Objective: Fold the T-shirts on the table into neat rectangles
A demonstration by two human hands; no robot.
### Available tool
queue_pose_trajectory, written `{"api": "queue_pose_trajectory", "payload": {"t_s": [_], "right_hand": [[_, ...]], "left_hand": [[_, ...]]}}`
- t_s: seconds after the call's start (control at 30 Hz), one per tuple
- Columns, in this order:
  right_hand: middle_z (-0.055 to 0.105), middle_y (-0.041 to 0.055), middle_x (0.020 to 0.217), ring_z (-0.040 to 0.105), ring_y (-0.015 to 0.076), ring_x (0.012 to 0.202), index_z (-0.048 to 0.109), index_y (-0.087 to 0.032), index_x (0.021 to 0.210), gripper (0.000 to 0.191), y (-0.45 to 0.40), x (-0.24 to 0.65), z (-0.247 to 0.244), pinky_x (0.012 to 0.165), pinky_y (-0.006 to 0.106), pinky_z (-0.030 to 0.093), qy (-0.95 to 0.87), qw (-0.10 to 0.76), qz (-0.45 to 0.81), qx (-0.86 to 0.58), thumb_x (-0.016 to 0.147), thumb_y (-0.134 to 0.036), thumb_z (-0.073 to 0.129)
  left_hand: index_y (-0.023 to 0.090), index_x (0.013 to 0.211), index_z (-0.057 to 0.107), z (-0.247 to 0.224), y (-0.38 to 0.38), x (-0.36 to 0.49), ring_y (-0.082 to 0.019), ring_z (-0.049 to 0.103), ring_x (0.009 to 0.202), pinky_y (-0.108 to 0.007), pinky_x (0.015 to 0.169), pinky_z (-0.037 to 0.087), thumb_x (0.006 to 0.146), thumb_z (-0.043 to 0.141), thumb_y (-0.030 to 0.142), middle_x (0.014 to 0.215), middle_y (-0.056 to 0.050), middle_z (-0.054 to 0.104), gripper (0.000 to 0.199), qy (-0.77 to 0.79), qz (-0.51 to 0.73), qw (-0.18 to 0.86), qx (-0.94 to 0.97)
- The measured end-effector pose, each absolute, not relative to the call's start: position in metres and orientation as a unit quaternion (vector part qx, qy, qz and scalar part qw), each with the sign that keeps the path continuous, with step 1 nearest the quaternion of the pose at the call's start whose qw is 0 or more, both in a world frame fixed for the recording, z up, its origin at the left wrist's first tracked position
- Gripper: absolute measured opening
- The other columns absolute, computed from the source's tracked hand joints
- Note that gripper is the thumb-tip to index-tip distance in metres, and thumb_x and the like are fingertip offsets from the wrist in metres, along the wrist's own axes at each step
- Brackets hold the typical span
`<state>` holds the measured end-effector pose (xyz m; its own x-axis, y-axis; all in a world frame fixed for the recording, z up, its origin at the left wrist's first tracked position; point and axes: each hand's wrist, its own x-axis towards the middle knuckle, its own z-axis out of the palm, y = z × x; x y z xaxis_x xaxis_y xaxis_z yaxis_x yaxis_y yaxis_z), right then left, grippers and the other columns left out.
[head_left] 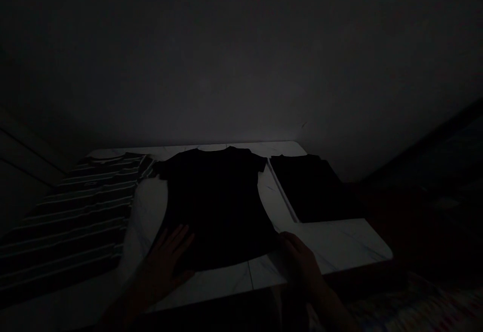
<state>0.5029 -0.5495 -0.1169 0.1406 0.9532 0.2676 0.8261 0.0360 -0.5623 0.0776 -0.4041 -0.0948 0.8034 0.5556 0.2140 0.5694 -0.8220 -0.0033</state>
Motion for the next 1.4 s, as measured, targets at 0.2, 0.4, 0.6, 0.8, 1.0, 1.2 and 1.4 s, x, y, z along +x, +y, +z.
{"api": "queue_pose_trajectory", "payload": {"t_s": [0.2,0.4,0.6,0.8,1.0,1.2,1.4], "right_hand": [[0.075,0.0095,0.114,0.071,0.0232,0.100,0.063,-0.023,0.134,0.052,-0.562,0.518,-0.117,0.085,0.034,0.059,-0.748,0.263,-0.016,-0.609,0.085,-0.012,0.048],[0.074,0.0105,0.113,0.070,0.0238,0.098,0.065,-0.022,0.128,0.050,-0.567,0.517,-0.115,0.083,0.033,0.059,-0.752,0.220,-0.055,-0.619,0.082,-0.008,0.049],[0.070,0.0121,0.120,0.066,0.0269,0.106,0.063,-0.022,0.130,0.053,-0.559,0.506,-0.113,0.086,0.039,0.057,-0.744,0.202,-0.073,-0.632,0.080,-0.008,0.051],[0.072,0.0106,0.113,0.066,0.0263,0.101,0.065,-0.024,0.128,0.051,-0.555,0.509,-0.112,0.086,0.039,0.056,-0.774,0.208,-0.042,-0.597,0.081,-0.009,0.053],[0.071,0.0115,0.118,0.067,0.0250,0.104,0.060,-0.023,0.135,0.054,-0.561,0.516,-0.118,0.086,0.036,0.058,-0.765,0.240,-0.016,-0.597,0.083,-0.010,0.050],[0.071,0.0124,0.117,0.068,0.0262,0.105,0.062,-0.023,0.132,0.052,-0.563,0.518,-0.126,0.087,0.038,0.058,-0.750,0.264,-0.037,-0.605,0.083,-0.015,0.050],[0.072,0.0113,0.116,0.070,0.0246,0.102,0.062,-0.025,0.134,0.053,-0.566,0.526,-0.122,0.084,0.035,0.060,-0.749,0.244,-0.009,-0.615,0.084,-0.014,0.049]], "left_hand": [[0.031,0.160,0.026,-0.094,-0.406,0.075,-0.031,0.042,0.145,-0.055,0.120,0.029,0.094,0.054,0.062,0.161,-0.010,0.041,0.078,-0.290,-0.096,0.024,-0.952],[0.032,0.154,0.040,-0.093,-0.407,0.077,-0.032,0.044,0.143,-0.057,0.116,0.035,0.094,0.055,0.060,0.157,-0.009,0.047,0.068,-0.284,-0.109,0.045,-0.951],[0.030,0.116,0.071,-0.093,-0.417,0.090,-0.022,0.065,0.110,-0.040,0.096,0.053,0.098,0.055,0.037,0.117,-0.004,0.072,0.024,-0.277,-0.144,-0.034,-0.950],[0.026,0.099,0.071,-0.083,-0.421,0.102,-0.017,0.066,0.086,-0.031,0.080,0.056,0.101,0.046,0.023,0.092,-0.002,0.071,0.025,-0.290,-0.147,-0.097,-0.941],[0.025,0.110,0.068,-0.099,-0.422,0.095,-0.019,0.068,0.084,-0.033,0.075,0.056,0.099,0.038,0.010,0.093,-0.004,0.072,0.035,-0.297,-0.137,-0.005,-0.945],[0.029,0.130,0.063,-0.122,-0.427,0.084,-0.019,0.067,0.101,-0.032,0.088,0.057,0.087,0.037,0.001,0.110,-0.004,0.072,0.057,-0.313,-0.130,-0.028,-0.940],[0.029,0.125,0.067,-0.114,-0.426,0.078,-0.022,0.064,0.107,-0.037,0.090,0.057,0.080,0.035,-0.005,0.114,-0.005,0.071,0.064,-0.327,-0.138,0.003,-0.935]]}}
